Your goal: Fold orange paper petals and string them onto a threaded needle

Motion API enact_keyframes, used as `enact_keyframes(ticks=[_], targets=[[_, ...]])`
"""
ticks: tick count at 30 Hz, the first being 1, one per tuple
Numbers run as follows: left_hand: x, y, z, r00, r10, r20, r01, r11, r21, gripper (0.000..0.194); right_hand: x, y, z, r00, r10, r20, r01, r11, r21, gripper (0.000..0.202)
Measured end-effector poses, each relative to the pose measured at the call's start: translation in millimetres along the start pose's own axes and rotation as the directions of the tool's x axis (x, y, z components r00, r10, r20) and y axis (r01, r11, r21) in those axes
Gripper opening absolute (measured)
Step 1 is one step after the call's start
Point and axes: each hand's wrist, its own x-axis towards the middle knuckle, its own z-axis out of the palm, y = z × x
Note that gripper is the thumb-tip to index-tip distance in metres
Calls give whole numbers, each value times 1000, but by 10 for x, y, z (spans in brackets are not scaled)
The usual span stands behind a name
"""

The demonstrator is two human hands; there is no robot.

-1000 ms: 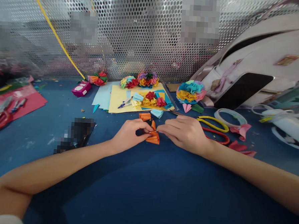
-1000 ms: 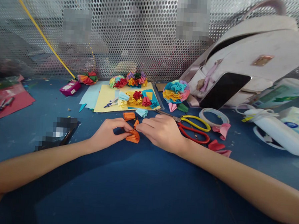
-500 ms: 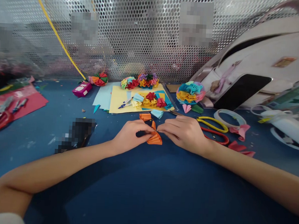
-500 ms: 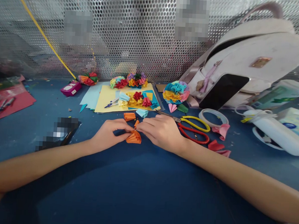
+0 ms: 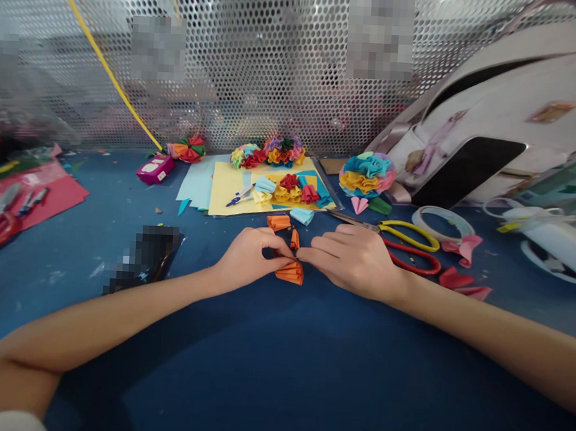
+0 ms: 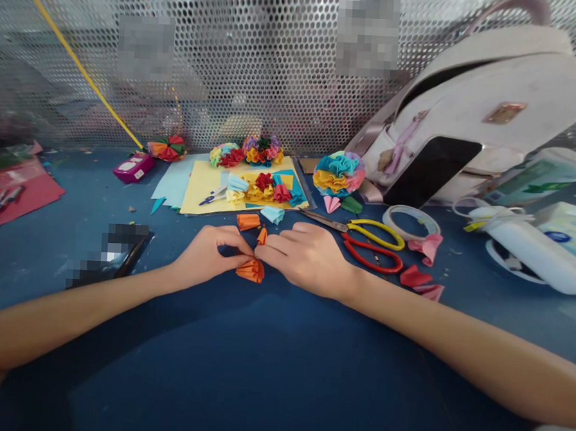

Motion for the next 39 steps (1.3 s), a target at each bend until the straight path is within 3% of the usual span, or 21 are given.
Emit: enact_keyframes(ticks=[9, 17, 25, 39], targets=[[8, 0, 20, 999, 0, 41, -1, 999, 40, 20, 8, -2, 14, 999, 50, -2, -50, 999, 21, 26], [33, -24, 7, 978, -190, 91, 210, 924, -320, 19, 0, 21, 14, 985, 174, 10, -174, 975, 140, 24], [25, -33, 6, 955, -272, 117, 293, 813, -504, 12, 16, 86, -24, 974, 226, 17, -225, 956, 186, 20], [19, -43, -21, 983, -176, 54, 183, 889, -419, 11, 29, 102, -64, 981, 193, -14, -186, 959, 214, 17]])
